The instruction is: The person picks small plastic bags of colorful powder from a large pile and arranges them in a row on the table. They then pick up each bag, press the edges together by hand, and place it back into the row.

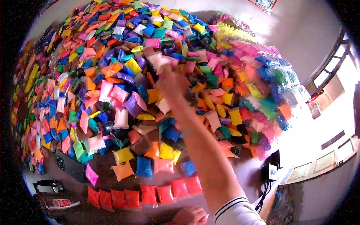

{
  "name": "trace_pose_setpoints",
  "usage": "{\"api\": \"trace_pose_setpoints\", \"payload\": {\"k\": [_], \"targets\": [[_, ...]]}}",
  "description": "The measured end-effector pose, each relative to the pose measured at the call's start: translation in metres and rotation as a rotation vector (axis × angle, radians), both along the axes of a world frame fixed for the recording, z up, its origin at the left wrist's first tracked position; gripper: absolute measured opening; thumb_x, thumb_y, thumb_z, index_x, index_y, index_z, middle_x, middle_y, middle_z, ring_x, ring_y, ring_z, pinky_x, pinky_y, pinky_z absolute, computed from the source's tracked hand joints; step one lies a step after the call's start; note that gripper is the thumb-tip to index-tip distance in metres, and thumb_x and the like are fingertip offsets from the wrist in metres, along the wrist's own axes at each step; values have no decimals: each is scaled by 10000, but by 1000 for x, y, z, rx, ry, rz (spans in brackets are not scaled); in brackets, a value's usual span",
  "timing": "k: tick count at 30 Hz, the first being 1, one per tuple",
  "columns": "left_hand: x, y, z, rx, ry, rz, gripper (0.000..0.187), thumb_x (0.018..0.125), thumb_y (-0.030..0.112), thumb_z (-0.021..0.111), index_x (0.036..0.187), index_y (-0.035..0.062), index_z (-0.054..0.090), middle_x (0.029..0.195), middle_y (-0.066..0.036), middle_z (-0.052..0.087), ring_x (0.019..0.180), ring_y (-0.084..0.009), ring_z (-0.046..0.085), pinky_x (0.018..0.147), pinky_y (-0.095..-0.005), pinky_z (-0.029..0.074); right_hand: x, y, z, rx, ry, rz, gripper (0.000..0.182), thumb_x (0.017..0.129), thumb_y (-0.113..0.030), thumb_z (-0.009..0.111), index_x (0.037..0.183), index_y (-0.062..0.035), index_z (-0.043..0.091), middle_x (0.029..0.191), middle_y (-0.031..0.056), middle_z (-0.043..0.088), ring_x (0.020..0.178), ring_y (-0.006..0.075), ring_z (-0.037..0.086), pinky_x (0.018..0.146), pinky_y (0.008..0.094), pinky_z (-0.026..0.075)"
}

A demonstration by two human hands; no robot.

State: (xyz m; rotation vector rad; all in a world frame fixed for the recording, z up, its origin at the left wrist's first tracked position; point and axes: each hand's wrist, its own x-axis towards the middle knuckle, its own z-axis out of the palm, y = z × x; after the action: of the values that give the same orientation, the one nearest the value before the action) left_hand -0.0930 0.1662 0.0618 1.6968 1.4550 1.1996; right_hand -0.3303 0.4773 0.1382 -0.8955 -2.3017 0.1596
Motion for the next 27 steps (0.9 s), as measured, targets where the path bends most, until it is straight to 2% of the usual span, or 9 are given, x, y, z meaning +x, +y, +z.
{"api": "trace_pose_setpoints", "payload": {"k": [3, 6, 8, 9, 11, 13, 21, 22, 27], "targets": [[-3, 0, -2, 4, -9, 9, 196, 790, 167, 587, 633, 73, 515, 658, -133, 524, 631, -328, 552, 566, -438, 449, -27, -10, -33, 460, 179, -43, 282, 830, -250, 582, 1084, -131, 560, 1287, 201, 471, 861, 417, 609, 707, 478, 506], [3, -2, -10, 87, 14, 77, 200, 791, 173, 588, 633, 74, 516, 661, -135, 527, 629, -328, 553, 571, -442, 450, -7, 1, -4, -296, 196, 361, 205, 877, -208, 498, 1025, -90, 578, 1037, 213, 611, 878, 355, 620, 704, 434, 493], [-2, -4, -5, 165, 63, 155, 203, 795, 176, 585, 633, 74, 517, 667, -136, 531, 627, -328, 554, 574, -444, 452, 18, 29, 11, -367, 548, 378, 179, 884, -181, 499, 905, -50, 619, 707, 102, 551, 646, 238, 536, 575, 360, 430], [-10, -2, 9, 64, 33, 78, 207, 800, 178, 579, 632, 74, 516, 670, -137, 532, 627, -330, 553, 576, -447, 452, 21, 89, -15, -767, 801, 459, 224, 886, -247, 516, 925, -65, 640, 698, 35, 530, 624, 195, 468, 548, 333, 391], [-18, -2, 20, -34, 3, 6, 212, 806, 180, 573, 632, 73, 516, 673, -138, 533, 627, -332, 553, 579, -449, 453, 56, 159, -44, -733, 1202, 136, 408, 902, -422, 458, 995, -69, 639, 960, 105, 640, 855, 271, 607, 711, 393, 476], [-20, -1, 21, -27, -38, 3, 206, 816, 185, 560, 646, 75, 522, 675, -137, 534, 634, -332, 553, 580, -449, 454, 110, 232, 7, -640, -29, -509, 592, 900, -545, 346, 1162, -64, 569, 1233, 187, 550, 1126, 301, 537, 878, 429, 450], [-29, 5, 13, 51, -35, -77, 172, 822, 152, 549, 676, 66, 518, 686, -124, 516, 623, -321, 537, 560, -443, 446, 170, 288, -68, -244, 74, -383, 608, 927, -492, 325, 1351, -64, 403, 1427, 133, 376, 1299, 310, 357, 1071, 377, 260], [-32, 6, 16, 65, -60, -77, 175, 819, 144, 552, 670, 62, 511, 686, -124, 510, 622, -318, 534, 558, -439, 444, 146, 248, -27, -312, 229, -89, 627, 923, -541, 405, 1276, -25, 457, 1252, 123, 518, 1154, 257, 488, 942, 345, 392], [-20, 5, 6, 40, -54, -30, 150, 816, 147, 573, 698, 60, 541, 724, -126, 535, 657, -305, 550, 590, -420, 456, 148, 213, -8, -623, 132, -148, 666, 912, -583, 376, 1292, -40, 447, 1200, 147, 552, 1067, 291, 538, 897, 377, 428]]}}
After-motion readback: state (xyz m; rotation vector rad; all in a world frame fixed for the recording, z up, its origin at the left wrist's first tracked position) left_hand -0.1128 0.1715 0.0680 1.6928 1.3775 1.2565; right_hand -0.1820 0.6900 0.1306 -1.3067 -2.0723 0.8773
